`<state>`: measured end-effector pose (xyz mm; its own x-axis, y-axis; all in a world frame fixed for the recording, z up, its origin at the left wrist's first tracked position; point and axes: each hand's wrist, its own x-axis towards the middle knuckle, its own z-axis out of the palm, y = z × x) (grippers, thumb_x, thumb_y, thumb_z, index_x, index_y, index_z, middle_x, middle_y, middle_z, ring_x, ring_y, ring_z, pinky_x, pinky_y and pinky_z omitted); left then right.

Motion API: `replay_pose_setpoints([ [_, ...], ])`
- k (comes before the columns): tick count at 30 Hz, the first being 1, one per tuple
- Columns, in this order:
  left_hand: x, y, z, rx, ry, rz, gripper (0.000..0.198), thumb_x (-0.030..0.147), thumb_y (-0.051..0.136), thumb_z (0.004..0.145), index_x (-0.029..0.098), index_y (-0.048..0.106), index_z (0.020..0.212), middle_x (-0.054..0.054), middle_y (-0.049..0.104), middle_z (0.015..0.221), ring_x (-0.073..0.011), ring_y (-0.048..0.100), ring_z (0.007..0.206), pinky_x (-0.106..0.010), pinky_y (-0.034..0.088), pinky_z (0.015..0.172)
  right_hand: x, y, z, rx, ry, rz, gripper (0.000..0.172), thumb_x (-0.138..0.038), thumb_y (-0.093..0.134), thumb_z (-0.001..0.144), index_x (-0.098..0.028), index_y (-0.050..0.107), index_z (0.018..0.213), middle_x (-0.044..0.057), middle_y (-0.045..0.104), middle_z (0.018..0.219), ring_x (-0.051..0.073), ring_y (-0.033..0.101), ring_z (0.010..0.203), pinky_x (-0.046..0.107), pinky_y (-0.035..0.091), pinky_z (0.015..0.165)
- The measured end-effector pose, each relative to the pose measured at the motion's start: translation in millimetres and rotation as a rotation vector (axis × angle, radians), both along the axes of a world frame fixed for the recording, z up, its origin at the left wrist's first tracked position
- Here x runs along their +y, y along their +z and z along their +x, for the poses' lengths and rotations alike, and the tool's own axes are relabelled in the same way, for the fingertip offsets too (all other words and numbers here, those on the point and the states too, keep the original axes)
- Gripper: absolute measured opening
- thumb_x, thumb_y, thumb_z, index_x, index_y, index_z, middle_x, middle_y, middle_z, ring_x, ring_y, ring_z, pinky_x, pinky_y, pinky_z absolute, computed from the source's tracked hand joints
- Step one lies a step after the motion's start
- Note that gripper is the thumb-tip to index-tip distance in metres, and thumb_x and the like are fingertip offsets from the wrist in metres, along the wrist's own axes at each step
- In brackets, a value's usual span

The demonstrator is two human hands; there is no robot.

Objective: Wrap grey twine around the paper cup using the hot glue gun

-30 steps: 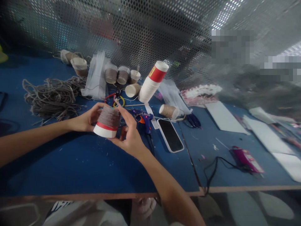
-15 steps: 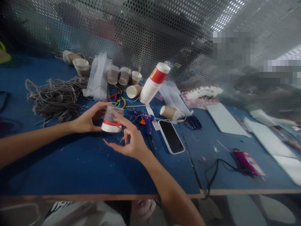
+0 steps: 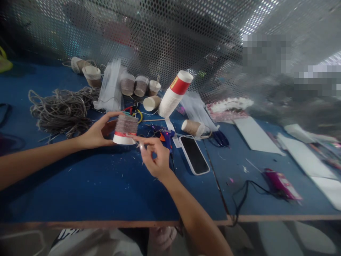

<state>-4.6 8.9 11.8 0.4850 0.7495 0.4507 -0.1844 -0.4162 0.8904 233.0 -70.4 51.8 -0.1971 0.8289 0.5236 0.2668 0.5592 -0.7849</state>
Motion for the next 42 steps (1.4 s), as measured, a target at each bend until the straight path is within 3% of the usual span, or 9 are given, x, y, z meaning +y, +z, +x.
replay_pose_setpoints([
  [4,2,-3.0,-1,-0.03,0.005,-0.022,0.087,0.019,0.088,0.067,0.028,0.044,0.141,-0.015,0.051,0.15,-0.0342,0.056,0.136,-0.052,0.046,0.116,6,1.6,-2,0.253,-0.174,-0.152,0.023,-0.042,0.054,0.095,-0.023,0.054,0.082,0.002,0.079,0.084,0.003,0.032,0.029,0.022,0.038,0.033],
  [8,2,-1.5,0,-0.061,0.011,-0.014,0.092,0.023,0.088,0.068,0.031,0.039,0.146,-0.014,0.046,0.154,-0.0357,0.054,0.138,-0.054,0.047,0.115,20,5.7,8,0.218,-0.466,-0.228,0.032,-0.052,0.051,0.092,-0.025,0.046,0.075,-0.005,0.057,0.056,0.007,0.035,0.033,0.024,0.037,0.036],
  [11,1,-1.2,2,-0.076,0.019,0.005,0.092,0.024,0.087,0.069,0.032,0.037,0.147,-0.014,0.045,0.154,-0.036,0.054,0.137,-0.054,0.049,0.112,33,2.3,23,-0.117,-0.779,-0.125,0.036,-0.055,0.062,0.08,-0.025,0.043,0.083,0.002,0.059,0.074,0.019,0.059,0.064,0.039,0.055,0.064],
  [13,1,-3.5,3,-0.086,0.066,0.052,0.088,0.024,0.087,0.07,0.031,0.04,0.144,-0.013,0.046,0.151,-0.0346,0.056,0.134,-0.053,0.049,0.113,40,-4.3,32,-0.392,-0.911,-0.096,0.049,-0.059,0.07,0.072,-0.023,0.041,0.087,0.015,0.061,0.096,0.033,0.061,0.097,0.056,0.051,0.089],
  [15,0,-7.5,3,-0.133,0.143,0.171,0.084,0.025,0.087,0.069,0.033,0.042,0.14,-0.01,0.046,0.147,-0.0321,0.054,0.134,-0.051,0.047,0.114,46,-11.9,38,-0.562,-0.959,-0.166,0.061,-0.063,0.076,0.065,-0.019,0.043,0.091,0.025,0.06,0.103,0.044,0.056,0.111,0.065,0.044,0.095],
  [19,0,-14.0,2,-0.204,0.317,0.411,0.091,0.034,0.089,0.067,0.039,0.035,0.14,-0.005,0.04,0.147,-0.0307,0.043,0.141,-0.047,0.044,0.117,52,-18.7,43,-0.594,-0.932,-0.375,0.069,-0.056,0.079,0.06,-0.013,0.046,0.103,0.025,0.064,0.098,0.044,0.064,0.099,0.062,0.049,0.087],
  [23,0,-14.2,0,-0.29,0.406,0.423,0.084,0.042,0.081,0.078,0.039,0.028,0.143,0.0,0.035,0.148,-0.0303,0.03,0.149,-0.046,0.032,0.124,56,-12.4,47,-0.489,-0.866,-0.431,0.064,-0.046,0.074,0.061,-0.017,0.038,0.106,0.014,0.065,0.088,0.033,0.068,0.082,0.049,0.053,0.078],
  [31,6,-17.3,2,-0.303,0.356,0.379,0.085,0.041,0.081,0.078,0.04,0.027,0.143,0.0,0.034,0.148,-0.0292,0.03,0.148,-0.043,0.033,0.123,53,-3.3,43,-0.271,-0.94,-0.131,0.063,-0.04,0.07,0.066,-0.024,0.025,0.107,-0.002,0.055,0.081,0.023,0.064,0.072,0.044,0.054,0.077],
  [42,8,-15.8,9,-0.234,0.256,0.314,0.082,0.033,0.085,0.073,0.037,0.038,0.139,-0.008,0.04,0.145,-0.0275,0.053,0.13,-0.043,0.05,0.109,21,8.2,6,0.021,-0.503,0.157,0.064,-0.023,0.077,0.07,-0.031,0.025,0.107,-0.004,0.046,0.097,0.009,0.06,0.063,0.032,0.06,0.063],
])
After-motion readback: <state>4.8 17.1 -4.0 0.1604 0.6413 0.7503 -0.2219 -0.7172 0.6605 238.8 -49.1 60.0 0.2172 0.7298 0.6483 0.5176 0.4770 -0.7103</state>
